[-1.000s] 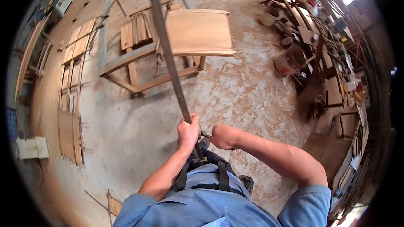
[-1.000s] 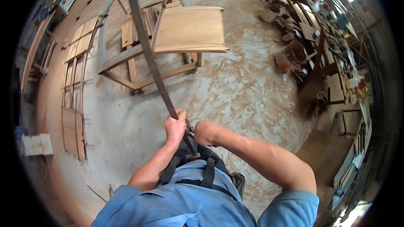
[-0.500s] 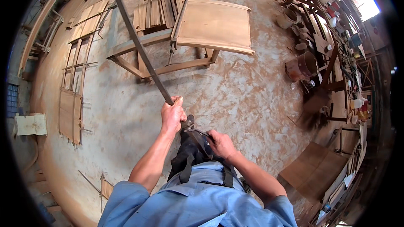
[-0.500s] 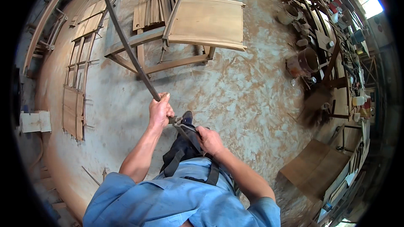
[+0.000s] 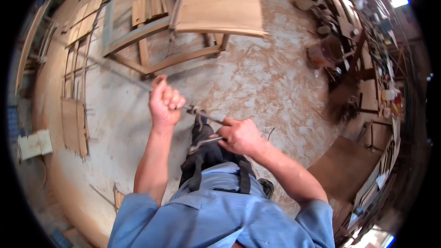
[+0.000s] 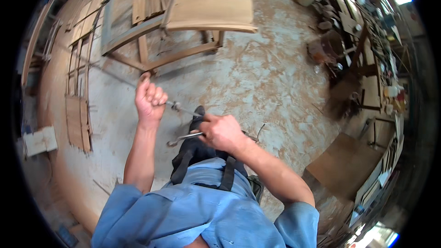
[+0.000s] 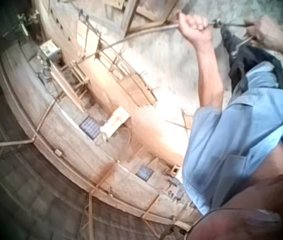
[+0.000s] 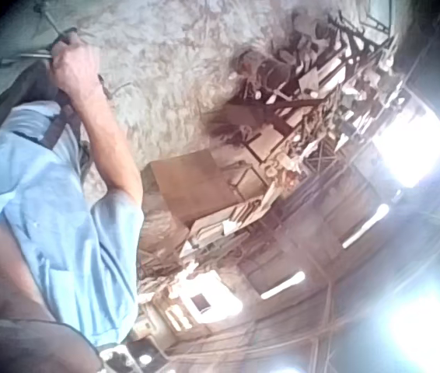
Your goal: The person assembles a wooden frame by positioning planks and securing them with metal clamps. They use a wrench to tighten the clamps and adjust the frame's alignment throughout the process.
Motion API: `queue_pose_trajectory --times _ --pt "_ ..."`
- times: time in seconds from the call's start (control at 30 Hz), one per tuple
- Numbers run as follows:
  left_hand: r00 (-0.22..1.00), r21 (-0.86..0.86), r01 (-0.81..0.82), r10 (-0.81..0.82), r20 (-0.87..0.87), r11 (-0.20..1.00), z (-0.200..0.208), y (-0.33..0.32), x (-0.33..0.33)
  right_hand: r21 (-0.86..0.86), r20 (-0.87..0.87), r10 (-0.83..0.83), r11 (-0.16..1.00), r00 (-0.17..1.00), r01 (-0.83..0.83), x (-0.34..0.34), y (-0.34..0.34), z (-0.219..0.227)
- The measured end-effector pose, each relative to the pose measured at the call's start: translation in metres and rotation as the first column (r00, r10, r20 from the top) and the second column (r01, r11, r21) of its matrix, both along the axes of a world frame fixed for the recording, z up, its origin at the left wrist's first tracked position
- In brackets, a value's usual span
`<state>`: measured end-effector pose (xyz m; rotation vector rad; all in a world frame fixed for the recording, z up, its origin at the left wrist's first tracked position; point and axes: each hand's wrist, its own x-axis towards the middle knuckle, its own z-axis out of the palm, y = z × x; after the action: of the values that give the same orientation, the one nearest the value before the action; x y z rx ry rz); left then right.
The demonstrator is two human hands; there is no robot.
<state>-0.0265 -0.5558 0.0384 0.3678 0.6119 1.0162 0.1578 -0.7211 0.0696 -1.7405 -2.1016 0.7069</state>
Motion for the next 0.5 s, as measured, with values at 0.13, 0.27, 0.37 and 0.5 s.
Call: queue_pose_trajectory --times 0.13,0.27,0.37,0.5 --pt "0.994 0.023 -0.057 0.054 0.093 0.998 0.009 -0.012 -0.005 0.219 0.053 -0.132 0.969 0.99 0.118 0.004 0.011 0.023" --pt "0.986 0.053 -0.024 0.015 0.166 0.998 0.026 -0.006 -0.003 0.106 0.163 -0.124 0.989 0.979 0.108 0.011 0.02 0.023" --pt "0.993 -0.008 -0.116 0.116 -0.016 0.993 0.055 -0.004 0.007 0.165 0.16 -0.171 0.976 0.972 0.145 0.014 0.031 0.032" --pt "0.634 0.073 0.384 -0.206 -0.745 0.921 0.076 0.012 -0.026 0.225 0.126 -0.159 0.966 0.979 0.128 0.041 0.05 0.036"
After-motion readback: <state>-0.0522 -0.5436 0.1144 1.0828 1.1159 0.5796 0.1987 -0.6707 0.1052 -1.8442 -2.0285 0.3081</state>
